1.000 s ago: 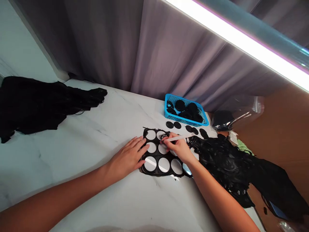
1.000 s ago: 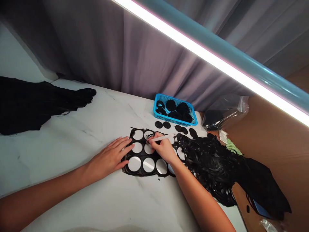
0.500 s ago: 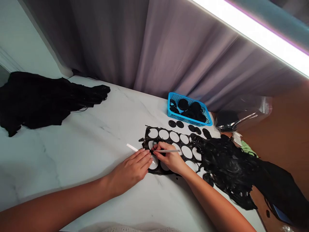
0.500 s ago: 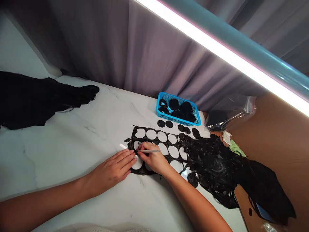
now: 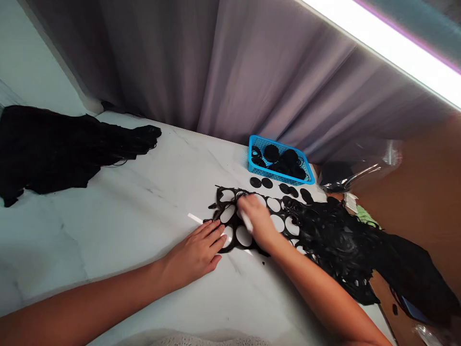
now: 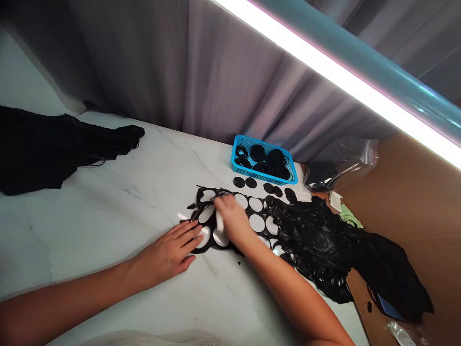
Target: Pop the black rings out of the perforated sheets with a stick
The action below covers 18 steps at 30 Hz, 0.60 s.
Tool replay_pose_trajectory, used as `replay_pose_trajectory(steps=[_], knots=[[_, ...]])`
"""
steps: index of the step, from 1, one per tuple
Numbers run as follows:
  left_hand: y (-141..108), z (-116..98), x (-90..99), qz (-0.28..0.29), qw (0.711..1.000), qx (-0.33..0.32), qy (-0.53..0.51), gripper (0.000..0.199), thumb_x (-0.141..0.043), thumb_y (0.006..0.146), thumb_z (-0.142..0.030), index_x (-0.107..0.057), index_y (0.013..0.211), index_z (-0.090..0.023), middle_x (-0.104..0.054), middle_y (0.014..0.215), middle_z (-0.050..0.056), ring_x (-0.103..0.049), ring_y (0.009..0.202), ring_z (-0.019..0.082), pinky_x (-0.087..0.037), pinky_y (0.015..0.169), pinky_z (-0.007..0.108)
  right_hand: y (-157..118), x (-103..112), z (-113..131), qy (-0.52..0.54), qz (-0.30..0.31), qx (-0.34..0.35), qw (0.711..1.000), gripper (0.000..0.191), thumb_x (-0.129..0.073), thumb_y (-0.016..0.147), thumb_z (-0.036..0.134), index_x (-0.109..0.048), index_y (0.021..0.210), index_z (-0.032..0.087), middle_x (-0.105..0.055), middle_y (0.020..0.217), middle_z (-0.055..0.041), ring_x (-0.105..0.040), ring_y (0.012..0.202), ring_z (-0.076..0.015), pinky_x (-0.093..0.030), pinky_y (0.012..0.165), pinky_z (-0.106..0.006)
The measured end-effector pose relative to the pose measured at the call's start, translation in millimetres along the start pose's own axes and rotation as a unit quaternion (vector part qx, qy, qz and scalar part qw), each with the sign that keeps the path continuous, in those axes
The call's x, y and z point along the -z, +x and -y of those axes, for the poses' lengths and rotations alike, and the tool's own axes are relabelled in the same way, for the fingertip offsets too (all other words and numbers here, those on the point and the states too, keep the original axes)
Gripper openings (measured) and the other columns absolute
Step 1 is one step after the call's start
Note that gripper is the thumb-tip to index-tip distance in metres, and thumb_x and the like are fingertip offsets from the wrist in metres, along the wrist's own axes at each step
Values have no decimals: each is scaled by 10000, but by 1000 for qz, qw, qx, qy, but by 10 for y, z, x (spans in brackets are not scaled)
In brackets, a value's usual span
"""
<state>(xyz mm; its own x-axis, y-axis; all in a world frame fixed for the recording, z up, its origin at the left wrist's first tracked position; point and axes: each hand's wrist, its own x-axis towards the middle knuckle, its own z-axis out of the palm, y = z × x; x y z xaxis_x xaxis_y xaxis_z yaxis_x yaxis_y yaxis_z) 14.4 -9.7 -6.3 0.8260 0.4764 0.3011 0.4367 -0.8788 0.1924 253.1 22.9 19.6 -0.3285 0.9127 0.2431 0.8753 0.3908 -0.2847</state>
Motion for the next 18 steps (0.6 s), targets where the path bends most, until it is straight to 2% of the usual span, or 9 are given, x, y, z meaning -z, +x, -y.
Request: replay_pose_trajectory(steps=[1,3,5,6,9,11,13,15,18], knots=[[-6,6,2,-3,1000,1,-1,356,-551,917,-230,-565,1258,-130,-582,1359,143,-504,1310,315,-415,1095,464,70,66,-172,-17,-53,-66,996,143,-437,867,104,-511,807,210,-581,824,-86,-513,780,-235,-404,689,-333],[-12,25,29,-7,1000,-3,-8,350,-549,927,-235,-560,1263,-138,-582,1357,136,-508,1306,308,-419,1093,472,161,217,-519,-21,-154,-183,971,134,-451,873,161,-490,757,217,-607,800,-88,-545,771,-240,-415,702,-345],[4,51,88,-11,1000,-3,-20,308,-557,938,-266,-583,1223,-150,-612,1307,121,-536,1270,301,-422,1089,482,152,347,-752,49,-204,-227,951,162,-501,863,224,-459,707,226,-656,839,-82,-579,762,-223,-436,708,-341],[23,61,124,-13,1000,1,-27,279,-563,942,-280,-598,1190,-158,-630,1268,112,-553,1245,296,-428,1082,484,111,387,-797,105,-203,-237,944,191,-532,854,255,-447,684,228,-674,858,-78,-590,751,-212,-448,692,-332],[127,63,205,-25,999,9,-45,213,-559,947,-268,-615,1130,-174,-645,1211,100,-559,1221,284,-442,1063,469,-86,383,-669,310,-119,-256,908,269,-618,819,343,-436,659,227,-685,928,-70,-609,720,-186,-470,583,-291],[219,38,190,-21,998,-6,-51,252,-555,946,-255,-591,1182,-173,-600,1307,116,-510,1287,284,-420,1085,447,-211,310,-473,425,-53,-258,866,301,-656,806,388,-436,681,226,-666,983,-70,-633,748,-189,-468,519,-267],[303,1,111,-3,998,-31,-55,339,-575,939,-287,-551,1255,-167,-521,1422,135,-442,1362,288,-385,1115,425,-294,226,-297,491,-4,-247,836,301,-665,811,401,-442,710,225,-647,1007,-65,-653,792,-198,-482,517,-265],[361,-31,-4,18,997,-47,-59,415,-603,925,-352,-530,1284,-155,-494,1452,155,-428,1377,292,-379,1113,404,-340,160,-184,498,27,-229,836,265,-648,834,379,-461,731,222,-651,999,-58,-659,840,-201,-509,593,-285],[390,-53,-148,29,997,-55,-47,453,-598,925,-415,-529,1280,-142,-538,1407,170,-468,1347,305,-383,1097,406,-374,111,-114,431,51,-190,881,219,-612,863,315,-469,727,219,-683,965,-46,-643,908,-198,-492,750,-310]])
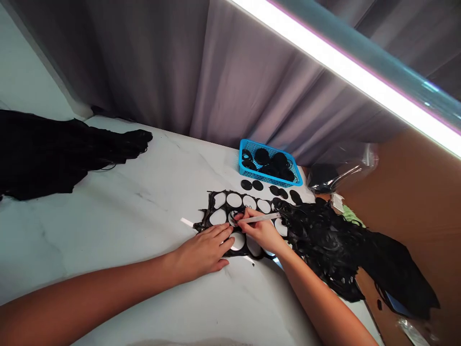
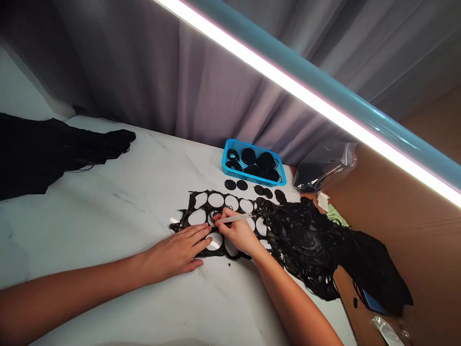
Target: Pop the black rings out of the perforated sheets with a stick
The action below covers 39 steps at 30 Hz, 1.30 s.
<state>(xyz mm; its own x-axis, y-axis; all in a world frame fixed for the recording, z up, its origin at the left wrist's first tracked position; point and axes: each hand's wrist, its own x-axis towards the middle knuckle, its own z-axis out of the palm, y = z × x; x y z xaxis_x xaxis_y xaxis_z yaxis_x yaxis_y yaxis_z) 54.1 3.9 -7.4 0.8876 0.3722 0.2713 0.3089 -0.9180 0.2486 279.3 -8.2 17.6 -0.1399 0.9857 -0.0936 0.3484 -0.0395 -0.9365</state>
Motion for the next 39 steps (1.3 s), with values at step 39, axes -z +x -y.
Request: replay_pose_trajectory(steps=[39], knots=[[-217,70,200,56,994,-59,-67,628,-637,922,-350,-384,1487,-246,-311,1581,115,-313,1447,306,-287,1177,449,-569,-150,45,25,-12,-32,999,283,-588,896,390,-438,725,220,-572,754,4,-551,684,-148,-440,593,-262]])
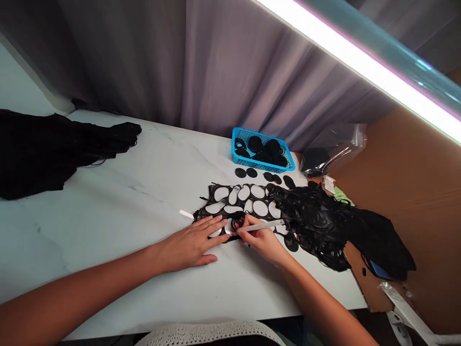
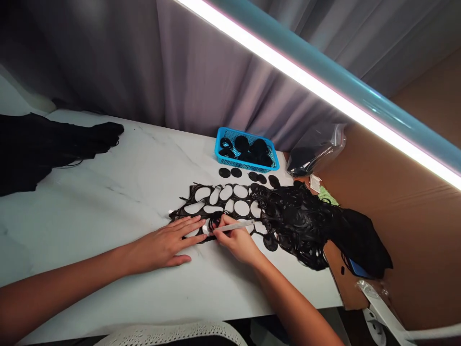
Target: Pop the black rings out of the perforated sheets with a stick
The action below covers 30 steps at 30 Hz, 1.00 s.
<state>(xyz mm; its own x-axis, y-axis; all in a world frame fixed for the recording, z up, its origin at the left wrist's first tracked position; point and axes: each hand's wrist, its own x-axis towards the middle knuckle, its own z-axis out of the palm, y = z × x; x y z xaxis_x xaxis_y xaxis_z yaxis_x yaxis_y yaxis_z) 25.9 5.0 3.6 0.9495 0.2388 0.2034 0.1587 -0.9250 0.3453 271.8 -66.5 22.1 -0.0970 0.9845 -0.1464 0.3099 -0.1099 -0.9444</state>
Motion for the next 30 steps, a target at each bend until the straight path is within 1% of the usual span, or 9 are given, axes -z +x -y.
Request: replay_pose_trajectory(steps=[2,5,11,21,24,27,28,29,30], knots=[[-2,3,20,8,1000,-6,-2,654,-655,910,-361,-373,1494,-276,-271,1599,100,-291,1455,315,-281,1178,457,-33,-41,-1,-62,-2,26,998,262,-557,912,346,-435,718,218,-518,705,23,-479,660,-138,-386,590,-253],[8,9,50,23,1000,-6,3,664,-676,895,-356,-384,1488,-287,-254,1605,105,-287,1454,330,-286,1172,471,-53,-71,6,-111,-10,56,992,240,-549,905,290,-426,714,215,-510,726,21,-439,662,-135,-347,597,-255],[4,26,25,8,1000,-10,-12,642,-679,889,-347,-412,1471,-292,-249,1607,97,-292,1452,329,-298,1166,471,-61,-135,9,-164,-23,103,981,217,-543,882,212,-420,704,216,-505,722,16,-435,661,-143,-341,604,-262],[13,3,36,30,1000,-1,-2,657,-691,880,-338,-408,1471,-283,-242,1607,113,-276,1459,330,-286,1170,479,-93,-159,-20,-219,-21,121,968,220,-548,887,165,-409,727,223,-516,743,8,-466,661,-147,-366,601,-259],[13,3,36,41,999,1,-1,617,-680,888,-344,-438,1451,-270,-241,1606,123,-270,1460,333,-279,1172,481,-131,-256,-58,-292,-24,145,945,200,-526,898,142,-423,750,228,-526,781,-22,-489,704,-175,-394,615,-279],[7,11,28,40,999,2,-10,604,-663,899,-355,-435,1452,-271,-219,1613,117,-256,1468,318,-268,1178,470,-138,-290,-95,-386,-16,202,900,183,-470,909,110,-450,770,229,-544,800,-56,-497,770,-218,-424,669,-321],[4,12,27,39,999,2,-12,606,-660,901,-354,-430,1456,-274,-200,1618,116,-247,1471,317,-265,1179,470,-118,-243,-102,-406,-18,220,887,177,-455,907,105,-458,779,228,-548,800,-62,-497,783,-227,-428,684,-331],[1,13,27,40,999,4,-12,606,-661,901,-350,-430,1457,-278,-178,1623,116,-236,1474,320,-262,1179,474,-85,-158,-107,-419,-36,228,878,172,-443,906,106,-461,784,227,-549,795,-63,-496,787,-232,-426,691,-337],[-1,11,30,41,999,5,-13,605,-664,900,-342,-433,1456,-280,-158,1627,118,-227,1475,328,-262,1177,480,-40,-36,-108,-427,-77,225,872,167,-435,906,117,-460,783,226,-546,787,-63,-495,782,-233,-422,692,-340]])
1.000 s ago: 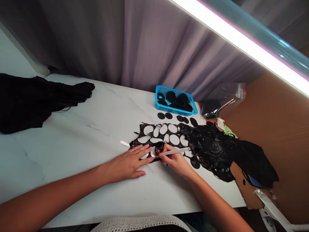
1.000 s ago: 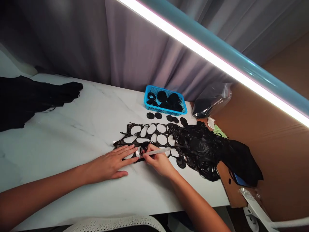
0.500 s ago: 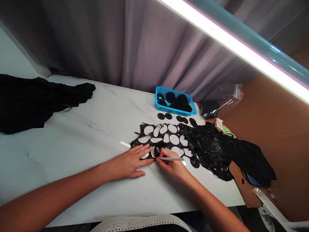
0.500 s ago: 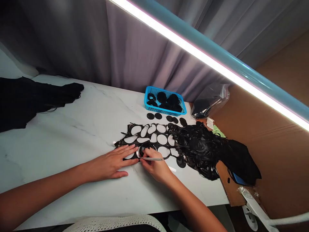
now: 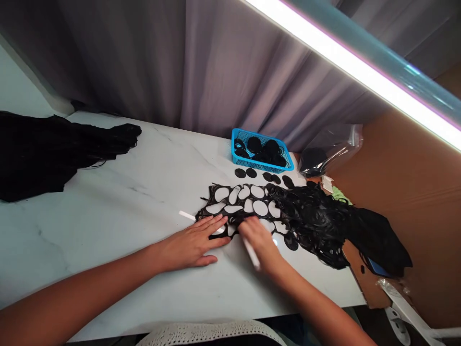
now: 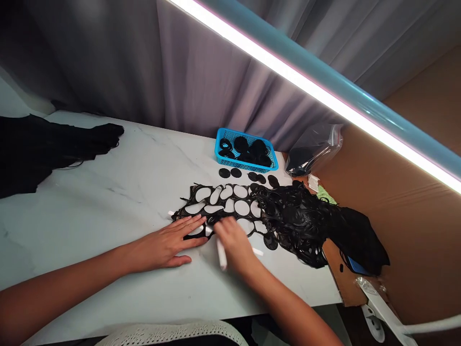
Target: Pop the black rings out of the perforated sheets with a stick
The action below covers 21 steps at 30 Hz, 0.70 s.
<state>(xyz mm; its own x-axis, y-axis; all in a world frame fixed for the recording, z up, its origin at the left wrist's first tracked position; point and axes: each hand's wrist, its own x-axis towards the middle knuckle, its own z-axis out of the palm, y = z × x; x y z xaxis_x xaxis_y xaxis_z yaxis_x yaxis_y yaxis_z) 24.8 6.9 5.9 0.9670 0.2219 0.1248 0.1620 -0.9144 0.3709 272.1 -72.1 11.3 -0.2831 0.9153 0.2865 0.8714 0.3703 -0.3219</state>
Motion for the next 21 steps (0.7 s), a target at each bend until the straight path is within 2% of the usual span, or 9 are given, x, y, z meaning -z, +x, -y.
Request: replay_pose_trajectory(steps=[1,3,5,6,9,11,15,17,21], knots=[[-2,-3,4,2,1000,2,-1,602,-667,899,-333,-439,1453,-281,-142,1629,122,-217,1476,337,-262,1175,489,40,77,-133,-16,-43,-34,998,157,-433,905,138,-456,778,227,-540,775,-60,-493,767,-232,-413,681,-340],[-2,-12,19,11,1000,9,-3,591,-665,903,-318,-447,1451,-277,-122,1630,133,-197,1478,354,-261,1170,507,133,255,-409,-63,-166,-154,972,168,-439,917,197,-445,752,231,-537,748,-54,-493,733,-228,-396,671,-342],[-2,-18,43,24,1000,14,-4,582,-655,914,-321,-445,1455,-275,-112,1629,140,-185,1477,363,-261,1166,518,223,403,-598,-48,-231,-246,940,188,-490,898,258,-433,721,234,-528,701,-29,-483,670,-207,-380,641,-329],[-4,-17,58,29,999,15,-6,581,-650,919,-328,-440,1459,-281,-105,1630,135,-182,1477,364,-259,1167,520,262,447,-632,-5,-240,-272,932,215,-519,888,291,-428,702,235,-526,680,-15,-481,639,-193,-376,624,-317],[-48,2,115,31,999,4,-20,632,-649,920,-362,-385,1491,-311,-98,1634,103,-190,1477,354,-253,1176,498,344,431,-494,219,-179,-291,914,300,-599,856,385,-433,660,230,-555,673,11,-515,581,-156,-389,594,-288],[-119,27,153,17,999,6,-28,680,-648,920,-360,-331,1519,-304,-132,1631,94,-211,1476,333,-245,1186,468,373,324,-284,359,-103,-293,880,330,-647,829,428,-446,667,223,-607,726,8,-549,559,-142,-404,580,-281],[-329,78,186,-1,1000,24,-9,629,-639,925,-334,-384,1495,-258,-234,1608,108,-272,1463,309,-225,1198,439,382,72,116,504,33,-284,815,351,-667,812,458,-420,715,229,-659,835,-17,-563,553,-139,-402,513,-265],[-419,92,176,10,1000,28,6,603,-636,926,-339,-410,1480,-258,-248,1603,116,-288,1456,310,-236,1193,438,368,-15,248,489,76,-251,832,312,-638,836,421,-427,714,226,-626,782,-5,-540,579,-137,-392,522,-256],[-498,94,133,14,999,31,13,606,-632,928,-355,-408,1484,-267,-217,1612,117,-260,1466,319,-230,1195,441,323,-101,403,377,85,-164,908,268,-588,856,293,-418,666,212,-478,651,36,-413,614,-124,-312,563,-247]])
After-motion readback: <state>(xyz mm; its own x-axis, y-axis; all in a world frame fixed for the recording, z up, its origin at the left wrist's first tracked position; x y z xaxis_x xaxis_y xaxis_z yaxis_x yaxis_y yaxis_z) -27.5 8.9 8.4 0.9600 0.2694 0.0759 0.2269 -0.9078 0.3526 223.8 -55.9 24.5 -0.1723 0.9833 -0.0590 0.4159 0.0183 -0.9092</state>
